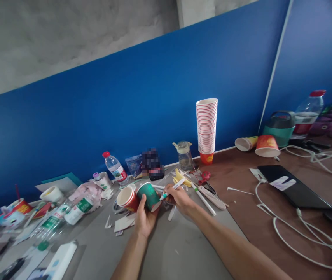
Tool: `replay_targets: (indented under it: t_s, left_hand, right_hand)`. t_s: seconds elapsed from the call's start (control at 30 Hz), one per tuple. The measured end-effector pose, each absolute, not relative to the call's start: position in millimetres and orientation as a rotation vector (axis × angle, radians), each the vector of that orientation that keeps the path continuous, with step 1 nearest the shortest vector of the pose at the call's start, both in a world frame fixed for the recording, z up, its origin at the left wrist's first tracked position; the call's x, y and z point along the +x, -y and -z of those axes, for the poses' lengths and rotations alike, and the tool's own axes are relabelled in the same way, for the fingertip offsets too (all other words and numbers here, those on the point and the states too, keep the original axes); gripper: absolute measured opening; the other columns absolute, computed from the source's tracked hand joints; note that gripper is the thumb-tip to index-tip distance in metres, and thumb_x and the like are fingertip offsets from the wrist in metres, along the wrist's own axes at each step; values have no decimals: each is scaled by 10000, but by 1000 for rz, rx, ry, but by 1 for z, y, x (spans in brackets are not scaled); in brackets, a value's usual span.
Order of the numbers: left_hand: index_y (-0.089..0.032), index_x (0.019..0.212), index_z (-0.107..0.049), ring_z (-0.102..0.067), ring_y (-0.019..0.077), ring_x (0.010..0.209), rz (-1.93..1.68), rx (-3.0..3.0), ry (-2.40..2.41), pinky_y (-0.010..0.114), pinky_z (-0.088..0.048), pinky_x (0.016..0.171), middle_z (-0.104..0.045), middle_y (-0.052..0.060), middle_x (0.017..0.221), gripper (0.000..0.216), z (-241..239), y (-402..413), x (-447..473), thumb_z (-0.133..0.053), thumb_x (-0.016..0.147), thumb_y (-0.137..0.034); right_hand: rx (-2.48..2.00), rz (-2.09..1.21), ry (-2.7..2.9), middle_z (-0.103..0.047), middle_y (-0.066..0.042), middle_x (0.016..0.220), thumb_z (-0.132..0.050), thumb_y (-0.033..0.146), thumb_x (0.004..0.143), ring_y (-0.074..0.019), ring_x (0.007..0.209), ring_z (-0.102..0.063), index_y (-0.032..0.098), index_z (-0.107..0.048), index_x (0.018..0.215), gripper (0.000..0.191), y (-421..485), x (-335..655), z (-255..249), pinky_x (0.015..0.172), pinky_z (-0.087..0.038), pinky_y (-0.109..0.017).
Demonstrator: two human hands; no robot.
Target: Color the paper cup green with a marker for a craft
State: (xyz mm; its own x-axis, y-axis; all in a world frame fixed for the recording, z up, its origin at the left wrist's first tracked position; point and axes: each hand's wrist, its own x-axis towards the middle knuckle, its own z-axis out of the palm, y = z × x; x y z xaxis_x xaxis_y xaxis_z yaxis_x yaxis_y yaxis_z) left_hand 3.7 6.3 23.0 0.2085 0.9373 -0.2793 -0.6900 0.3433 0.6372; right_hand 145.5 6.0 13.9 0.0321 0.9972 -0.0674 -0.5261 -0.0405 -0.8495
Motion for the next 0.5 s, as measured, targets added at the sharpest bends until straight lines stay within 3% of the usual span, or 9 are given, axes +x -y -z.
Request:
replay_targets:
  t_s: [0.5]
  left_hand:
    - [-88, 1090, -619, -691, 242, 846, -1210, 424, -667, 364, -562, 780, -724, 140, 909, 298, -20, -8, 1, -577, 839, -243]
  right_hand:
    - [-884, -1432, 715, -492, 41, 435, -582, 292, 621, -73, 405, -399, 187, -487, 562, 154, -11, 151, -8, 404, -263, -186]
